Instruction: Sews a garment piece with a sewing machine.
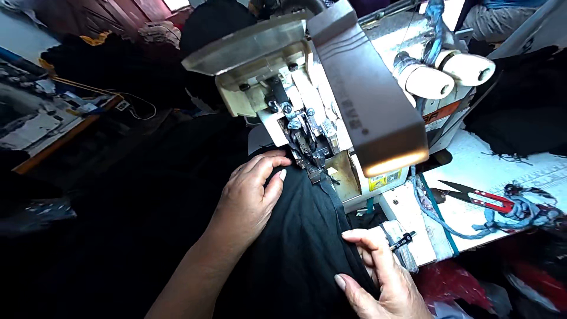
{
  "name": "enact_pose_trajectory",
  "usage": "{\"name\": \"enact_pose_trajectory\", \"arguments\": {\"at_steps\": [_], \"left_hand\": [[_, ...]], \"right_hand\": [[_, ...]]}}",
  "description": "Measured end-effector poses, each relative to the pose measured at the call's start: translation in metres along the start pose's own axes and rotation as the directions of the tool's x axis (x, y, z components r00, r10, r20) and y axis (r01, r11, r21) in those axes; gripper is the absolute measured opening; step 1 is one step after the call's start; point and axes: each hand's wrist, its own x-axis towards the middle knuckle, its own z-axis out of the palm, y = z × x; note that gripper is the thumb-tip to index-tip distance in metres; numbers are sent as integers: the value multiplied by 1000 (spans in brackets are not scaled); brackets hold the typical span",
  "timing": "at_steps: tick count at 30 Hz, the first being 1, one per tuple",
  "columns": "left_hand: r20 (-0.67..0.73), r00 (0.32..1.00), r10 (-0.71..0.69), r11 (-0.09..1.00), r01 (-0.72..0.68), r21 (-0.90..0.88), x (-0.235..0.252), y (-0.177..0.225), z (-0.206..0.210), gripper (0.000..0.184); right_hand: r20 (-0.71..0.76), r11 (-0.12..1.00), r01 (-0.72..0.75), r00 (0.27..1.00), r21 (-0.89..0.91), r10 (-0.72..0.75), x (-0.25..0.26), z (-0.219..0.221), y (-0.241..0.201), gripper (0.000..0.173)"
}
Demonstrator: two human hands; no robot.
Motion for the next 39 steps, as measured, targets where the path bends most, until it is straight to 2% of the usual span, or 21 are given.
{"name": "enact_pose_trajectory", "arguments": {"at_steps": [2,4,5,8,13,17,20,24,31,35,39], "left_hand": [[-11,1000,13,1000,-13,-2,-8,-11,-3,28],[-90,994,66,995,-59,87,-16,-25,-1,31],[-129,989,74,992,-61,107,-19,-16,-3,31],[-180,978,103,990,-83,116,-34,29,-8,29],[-184,971,155,987,-158,-1,-62,54,11,32],[-171,984,49,996,-36,81,-52,71,14,45],[-195,981,18,990,10,139,-46,72,19,50],[-180,982,52,972,-8,236,-44,74,22,57],[-147,987,62,970,-25,241,-42,77,21,56],[-122,990,71,974,-42,222,-43,73,17,54],[-78,990,115,976,-98,194,-54,73,12,58]], "right_hand": [[35,998,-54,998,9,54,-13,-4,1,61],[85,990,-144,986,-3,144,-25,-13,1,69],[111,983,-180,977,-26,181,-31,-19,1,64],[192,970,-190,957,-151,217,-49,-36,11,25],[236,943,-311,914,-118,331,-70,-51,31,22],[254,965,-230,933,-129,256,-68,-49,27,21],[289,969,-221,926,-114,245,-71,-49,28,21],[285,972,-207,930,-112,231,-72,-53,26,21],[326,978,-177,923,-110,204,-74,-55,28,21],[325,966,-208,913,-152,247,-76,-54,32,20],[337,924,-293,868,-246,364,-88,-56,46,21]]}}
